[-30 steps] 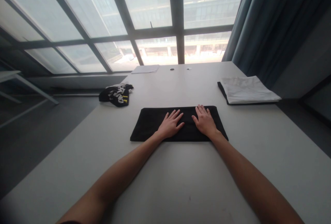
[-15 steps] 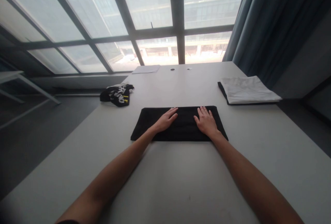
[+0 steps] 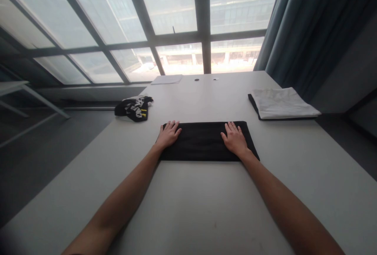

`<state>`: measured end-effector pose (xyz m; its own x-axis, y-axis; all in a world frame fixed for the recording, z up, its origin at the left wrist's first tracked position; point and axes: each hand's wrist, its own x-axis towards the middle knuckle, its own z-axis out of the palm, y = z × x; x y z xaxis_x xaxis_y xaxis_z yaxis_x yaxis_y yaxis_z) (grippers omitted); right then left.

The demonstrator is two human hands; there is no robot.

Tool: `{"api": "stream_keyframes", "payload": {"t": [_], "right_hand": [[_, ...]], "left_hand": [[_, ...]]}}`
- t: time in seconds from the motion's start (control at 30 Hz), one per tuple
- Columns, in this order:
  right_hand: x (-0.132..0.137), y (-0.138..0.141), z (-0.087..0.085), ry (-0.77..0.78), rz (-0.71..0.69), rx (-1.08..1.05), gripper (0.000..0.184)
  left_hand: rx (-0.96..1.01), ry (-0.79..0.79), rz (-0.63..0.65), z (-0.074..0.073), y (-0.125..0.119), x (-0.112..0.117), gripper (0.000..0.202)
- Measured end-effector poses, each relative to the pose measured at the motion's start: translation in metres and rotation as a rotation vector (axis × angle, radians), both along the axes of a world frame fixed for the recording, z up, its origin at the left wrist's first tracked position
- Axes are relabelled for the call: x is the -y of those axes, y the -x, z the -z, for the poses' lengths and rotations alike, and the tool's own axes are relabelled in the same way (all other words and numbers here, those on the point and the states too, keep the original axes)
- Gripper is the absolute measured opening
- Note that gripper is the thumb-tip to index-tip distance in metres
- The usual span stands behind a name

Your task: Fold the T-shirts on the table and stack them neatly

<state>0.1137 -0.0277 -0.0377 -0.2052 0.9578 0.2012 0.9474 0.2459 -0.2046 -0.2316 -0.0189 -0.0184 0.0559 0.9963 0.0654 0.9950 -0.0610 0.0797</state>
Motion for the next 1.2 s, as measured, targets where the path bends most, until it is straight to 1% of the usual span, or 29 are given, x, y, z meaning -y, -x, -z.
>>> {"api": "stream_keyframes", "payload": {"t": [0.07, 0.13, 0.17, 0.23, 0.33, 0.43, 0.5, 0.6, 0.83, 0.97, 1.03, 1.1, 1.2], "right_hand": [[0.0, 0.0, 0.0, 0.001, 0.002, -0.002, 0.06], [0.0, 0.0, 0.0, -0.004, 0.006, -0.004, 0.06], [0.0, 0.001, 0.0, -0.006, 0.007, -0.005, 0.06], [0.0, 0.001, 0.001, -0.008, 0.005, -0.005, 0.059], [-0.001, 0.0, 0.003, -0.014, -0.001, -0.004, 0.059], [-0.001, 0.0, 0.004, -0.017, 0.0, -0.003, 0.058], [-0.002, 0.001, 0.004, -0.013, 0.001, -0.005, 0.058], [0.0, 0.002, 0.001, -0.008, 0.004, -0.007, 0.058], [0.011, 0.013, -0.001, -0.002, -0.009, 0.004, 0.059], [0.015, 0.018, -0.001, -0.001, -0.005, -0.004, 0.059], [0.016, 0.019, -0.002, 0.008, -0.003, -0.009, 0.059], [0.016, 0.02, -0.002, 0.015, -0.004, -0.014, 0.059], [0.016, 0.02, -0.002, 0.009, -0.008, -0.023, 0.059]], "left_hand": [[0.008, -0.037, -0.01, -0.006, -0.005, 0.002, 0.061], [0.025, -0.11, 0.012, -0.012, -0.016, 0.007, 0.061], [0.042, -0.147, 0.047, -0.015, -0.024, 0.011, 0.061], [0.085, -0.187, 0.165, -0.019, -0.044, 0.02, 0.061], [0.117, -0.126, 0.35, -0.014, -0.074, 0.034, 0.063], [0.079, -0.017, 0.431, -0.004, -0.089, 0.04, 0.066], [0.055, 0.016, 0.438, 0.001, -0.09, 0.039, 0.067], [0.037, 0.027, 0.435, 0.003, -0.088, 0.038, 0.067], [0.03, 0.094, 0.438, -0.008, -0.081, 0.045, 0.067], [0.1, -0.017, 0.347, -0.01, -0.091, 0.037, 0.066], [0.106, -0.043, 0.317, -0.007, -0.098, 0.032, 0.067], [0.085, -0.023, 0.318, -0.002, -0.102, 0.029, 0.069], [0.067, -0.006, 0.322, 0.005, -0.102, 0.028, 0.071]]}}
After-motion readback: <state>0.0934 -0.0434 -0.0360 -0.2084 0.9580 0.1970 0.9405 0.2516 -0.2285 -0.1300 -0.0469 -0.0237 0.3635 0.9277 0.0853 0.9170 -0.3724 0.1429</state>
